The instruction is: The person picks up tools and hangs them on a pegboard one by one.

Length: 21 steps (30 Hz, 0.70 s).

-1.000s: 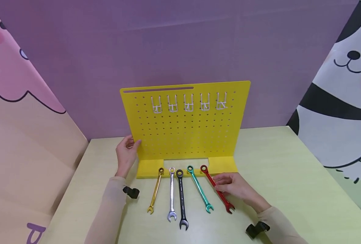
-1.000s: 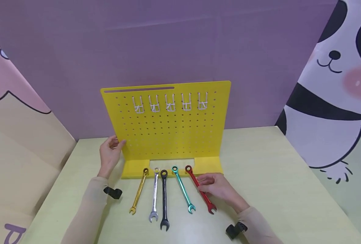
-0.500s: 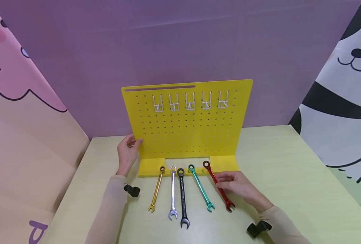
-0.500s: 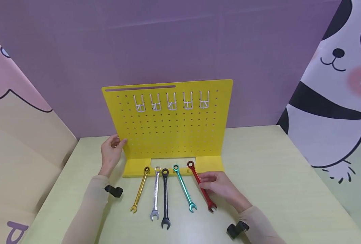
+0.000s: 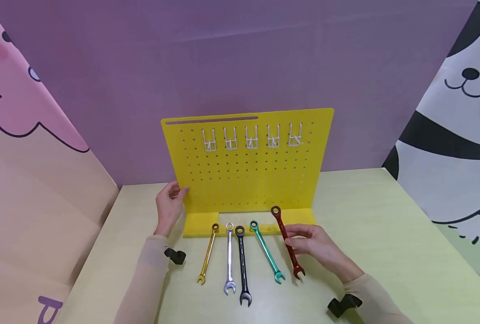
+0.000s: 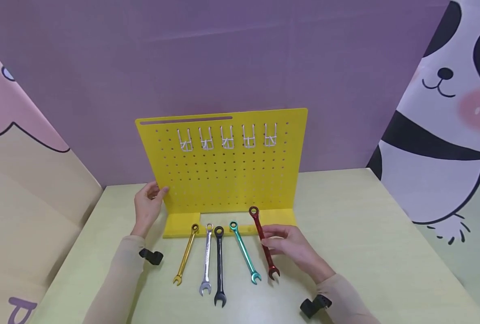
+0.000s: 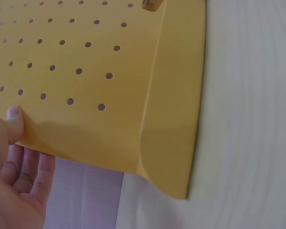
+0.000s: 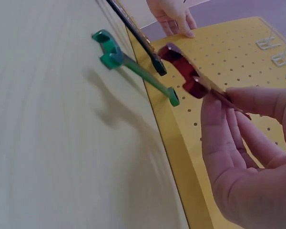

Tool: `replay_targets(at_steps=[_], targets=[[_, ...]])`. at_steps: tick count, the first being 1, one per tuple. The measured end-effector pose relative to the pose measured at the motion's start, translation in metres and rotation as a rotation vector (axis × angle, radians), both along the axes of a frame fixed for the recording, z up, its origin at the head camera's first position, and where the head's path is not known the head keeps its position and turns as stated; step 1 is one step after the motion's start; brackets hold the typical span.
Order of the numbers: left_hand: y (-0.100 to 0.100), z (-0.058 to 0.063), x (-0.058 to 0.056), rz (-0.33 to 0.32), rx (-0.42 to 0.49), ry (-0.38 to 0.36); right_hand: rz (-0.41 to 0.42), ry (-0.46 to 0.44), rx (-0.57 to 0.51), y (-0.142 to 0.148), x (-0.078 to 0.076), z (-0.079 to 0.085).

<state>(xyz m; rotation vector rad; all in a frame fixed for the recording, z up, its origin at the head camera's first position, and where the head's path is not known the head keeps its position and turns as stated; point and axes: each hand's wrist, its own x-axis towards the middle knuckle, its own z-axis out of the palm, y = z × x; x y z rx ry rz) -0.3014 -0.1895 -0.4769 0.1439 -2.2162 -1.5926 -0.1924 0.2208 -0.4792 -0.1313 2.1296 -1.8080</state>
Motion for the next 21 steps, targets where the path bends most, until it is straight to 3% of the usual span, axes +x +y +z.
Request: replay_targets(at_steps=[11, 21], targets=[[-0.001, -0.003, -0.001, 0.004, -0.031, 0.036, -0.043, 0.095, -0.024, -0.006, -0.002, 0.017], [-0.001, -0.003, 0.0, 0.0, -0.056, 0.066, -0.044, 0.109, -0.037, -0.008, 0.0, 0.029]])
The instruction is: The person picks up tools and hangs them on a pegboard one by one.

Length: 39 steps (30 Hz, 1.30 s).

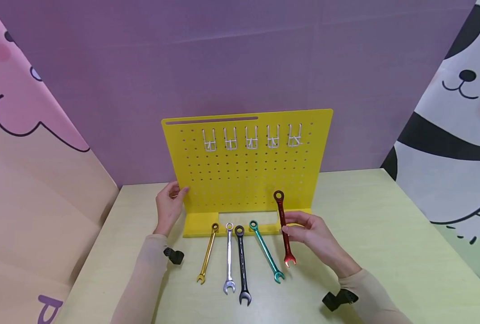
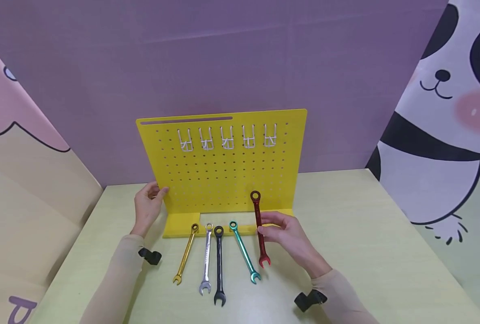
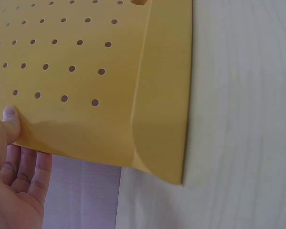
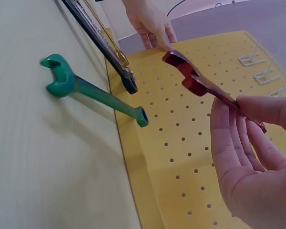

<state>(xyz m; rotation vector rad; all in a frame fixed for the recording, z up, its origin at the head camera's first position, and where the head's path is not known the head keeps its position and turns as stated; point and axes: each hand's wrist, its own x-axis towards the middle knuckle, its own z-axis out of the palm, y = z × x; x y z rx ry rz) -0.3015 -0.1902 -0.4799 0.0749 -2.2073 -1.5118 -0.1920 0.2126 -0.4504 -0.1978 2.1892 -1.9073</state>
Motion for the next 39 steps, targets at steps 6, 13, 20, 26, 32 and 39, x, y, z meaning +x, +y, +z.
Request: replay_targets(at_steps=[6, 13, 20, 26, 32, 39], targets=[[0.0, 0.0, 0.001, -0.001, 0.0, 0.0, -0.014, 0.024, 0.006, -0.002, -0.001, 0.008], [0.001, -0.001, 0.002, 0.002, -0.001, -0.001, -0.028, 0.036, 0.033, -0.006, -0.003, 0.014], [0.002, -0.002, 0.001, 0.004, -0.002, 0.011, -0.047, 0.046, 0.036, -0.011, -0.005, 0.019], [0.001, -0.003, 0.001, 0.009, -0.003, 0.021, -0.051, 0.064, 0.033, -0.015, -0.008, 0.024], [0.001, -0.003, 0.002, 0.011, 0.001, 0.003, -0.061, 0.069, 0.024, -0.02, -0.009, 0.029], [0.001, -0.002, 0.001, 0.0, 0.001, 0.006, -0.079, 0.093, 0.029, -0.027, -0.011, 0.033]])
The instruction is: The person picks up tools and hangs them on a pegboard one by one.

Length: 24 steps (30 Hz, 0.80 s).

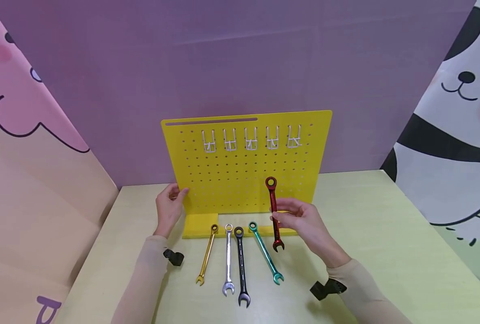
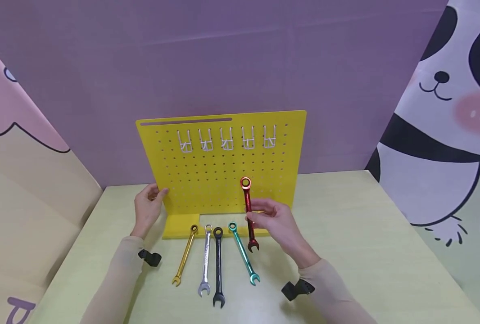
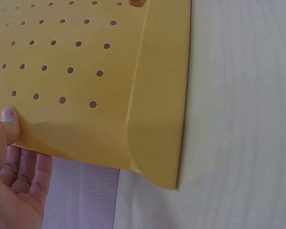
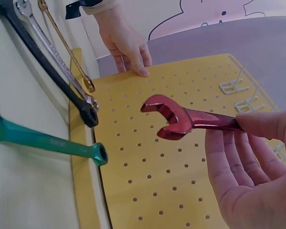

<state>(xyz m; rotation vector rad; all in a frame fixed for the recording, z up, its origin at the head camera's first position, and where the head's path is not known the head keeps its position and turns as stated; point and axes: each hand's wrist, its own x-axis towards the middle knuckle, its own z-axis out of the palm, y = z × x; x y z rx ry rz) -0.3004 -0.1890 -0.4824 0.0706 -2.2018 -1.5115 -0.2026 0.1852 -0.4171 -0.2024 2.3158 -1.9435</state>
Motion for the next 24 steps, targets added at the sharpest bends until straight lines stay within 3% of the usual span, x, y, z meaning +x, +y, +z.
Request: replay_targets(at_steps=[7, 24], targets=[[-0.001, -0.002, 0.002, 0.023, 0.001, -0.01, -0.009, -0.004, -0.005, -0.013, -0.004, 0.01], [0.001, 0.001, 0.0, 0.008, 0.01, -0.008, -0.001, 0.039, -0.015, -0.031, -0.016, 0.025]])
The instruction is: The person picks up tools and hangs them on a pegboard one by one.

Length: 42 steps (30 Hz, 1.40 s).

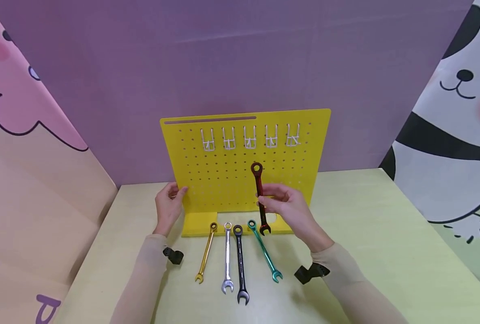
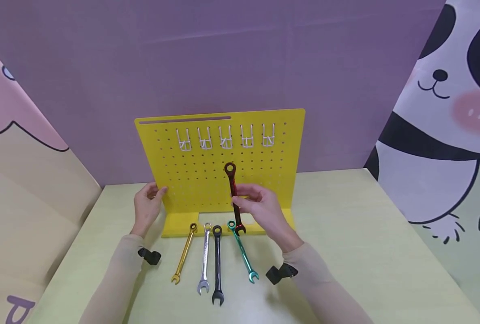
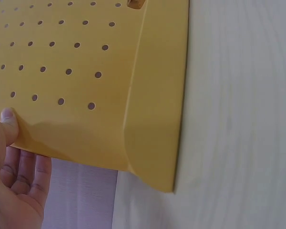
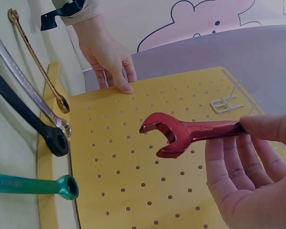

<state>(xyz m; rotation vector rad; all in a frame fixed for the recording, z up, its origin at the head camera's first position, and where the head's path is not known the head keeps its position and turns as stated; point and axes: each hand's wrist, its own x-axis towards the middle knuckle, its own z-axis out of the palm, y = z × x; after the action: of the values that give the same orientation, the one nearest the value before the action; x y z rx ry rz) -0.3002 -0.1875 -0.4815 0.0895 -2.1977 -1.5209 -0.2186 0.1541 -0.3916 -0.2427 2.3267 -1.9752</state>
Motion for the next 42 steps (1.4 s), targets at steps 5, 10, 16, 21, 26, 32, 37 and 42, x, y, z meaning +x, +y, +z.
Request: replay_targets(at_steps=[5, 10, 16, 21, 26, 32, 37, 42], targets=[[0.0, 0.001, -0.001, 0.014, 0.001, -0.008, 0.014, 0.016, -0.015, -0.008, -0.004, 0.004], [0.0, 0.0, -0.001, 0.014, 0.001, -0.005, 0.025, 0.016, -0.024, -0.015, -0.006, 0.007], [0.0, -0.001, -0.001, 0.026, 0.007, -0.014, 0.046, 0.022, -0.036, -0.021, -0.007, 0.01], [0.0, -0.002, -0.002, 0.035, 0.007, -0.01, 0.043, 0.019, -0.028, -0.026, -0.009, 0.012], [0.001, -0.001, -0.002, 0.025, 0.015, -0.007, 0.062, 0.025, -0.03, -0.032, -0.009, 0.017], [0.002, 0.0, -0.001, 0.022, 0.026, -0.014, 0.073, 0.036, -0.035, -0.043, -0.013, 0.019], [0.003, -0.001, -0.002, 0.02, 0.026, -0.024, 0.076, 0.034, -0.044, -0.05, -0.018, 0.018], [0.002, -0.001, -0.002, 0.025, 0.036, -0.029, 0.092, 0.038, -0.051, -0.058, -0.021, 0.022]])
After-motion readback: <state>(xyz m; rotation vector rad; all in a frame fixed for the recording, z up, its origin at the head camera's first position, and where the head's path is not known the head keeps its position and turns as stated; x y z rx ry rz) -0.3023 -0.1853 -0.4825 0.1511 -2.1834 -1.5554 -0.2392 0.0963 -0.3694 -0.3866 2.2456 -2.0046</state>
